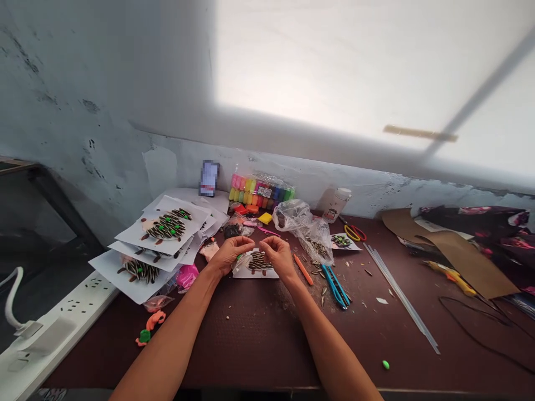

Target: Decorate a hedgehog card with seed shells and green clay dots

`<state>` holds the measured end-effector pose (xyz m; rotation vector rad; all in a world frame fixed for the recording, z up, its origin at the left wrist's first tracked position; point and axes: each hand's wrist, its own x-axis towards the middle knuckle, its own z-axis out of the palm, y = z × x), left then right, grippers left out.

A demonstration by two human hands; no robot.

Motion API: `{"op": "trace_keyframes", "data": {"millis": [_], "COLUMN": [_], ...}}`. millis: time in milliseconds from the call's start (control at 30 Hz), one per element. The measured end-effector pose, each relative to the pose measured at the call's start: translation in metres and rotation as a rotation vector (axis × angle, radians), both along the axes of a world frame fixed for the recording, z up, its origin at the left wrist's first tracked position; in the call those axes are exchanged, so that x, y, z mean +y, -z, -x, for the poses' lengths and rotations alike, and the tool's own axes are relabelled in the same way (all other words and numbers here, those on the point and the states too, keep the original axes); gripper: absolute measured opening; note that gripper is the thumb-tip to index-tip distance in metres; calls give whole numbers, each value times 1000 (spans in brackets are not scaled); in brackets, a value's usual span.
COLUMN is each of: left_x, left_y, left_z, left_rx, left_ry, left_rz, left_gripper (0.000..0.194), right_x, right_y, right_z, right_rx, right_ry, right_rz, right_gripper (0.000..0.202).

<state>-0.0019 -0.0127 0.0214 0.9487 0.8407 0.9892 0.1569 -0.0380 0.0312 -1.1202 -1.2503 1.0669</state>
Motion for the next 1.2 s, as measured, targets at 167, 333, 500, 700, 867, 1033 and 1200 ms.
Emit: {"op": "trace_keyframes", "data": {"millis": [167, 333, 500, 700, 867, 1033, 1200], "left_x": [-1, 0, 2, 1, 1, 0, 0], "left_y": [-1, 0, 5, 5, 2, 1, 0], "left_z": [-1, 1, 3, 3, 2, 3, 5], "left_rx": [32, -13, -24, 3, 15, -4, -18], "left_ry": [69, 2, 6, -6, 21, 2, -8], "left_rz": [-10, 11, 61, 44, 20, 58, 105], "left_gripper": [52, 50, 52, 47, 55, 48, 51], "right_x": [1, 1, 2, 1, -1, 1, 6], "right_y": [4, 7, 8, 8, 8, 14, 17], "right_z": [0, 0, -2, -1, 2, 0, -7], "right_rx": [-48, -60, -70, -56, -123, -185, -199], "right_ry": [-22, -5, -54, -4, -34, 14, 31], "right_rz": [12, -9, 6, 5, 6, -33, -22], "right_gripper": [45, 32, 27, 26, 39, 32, 25]}}
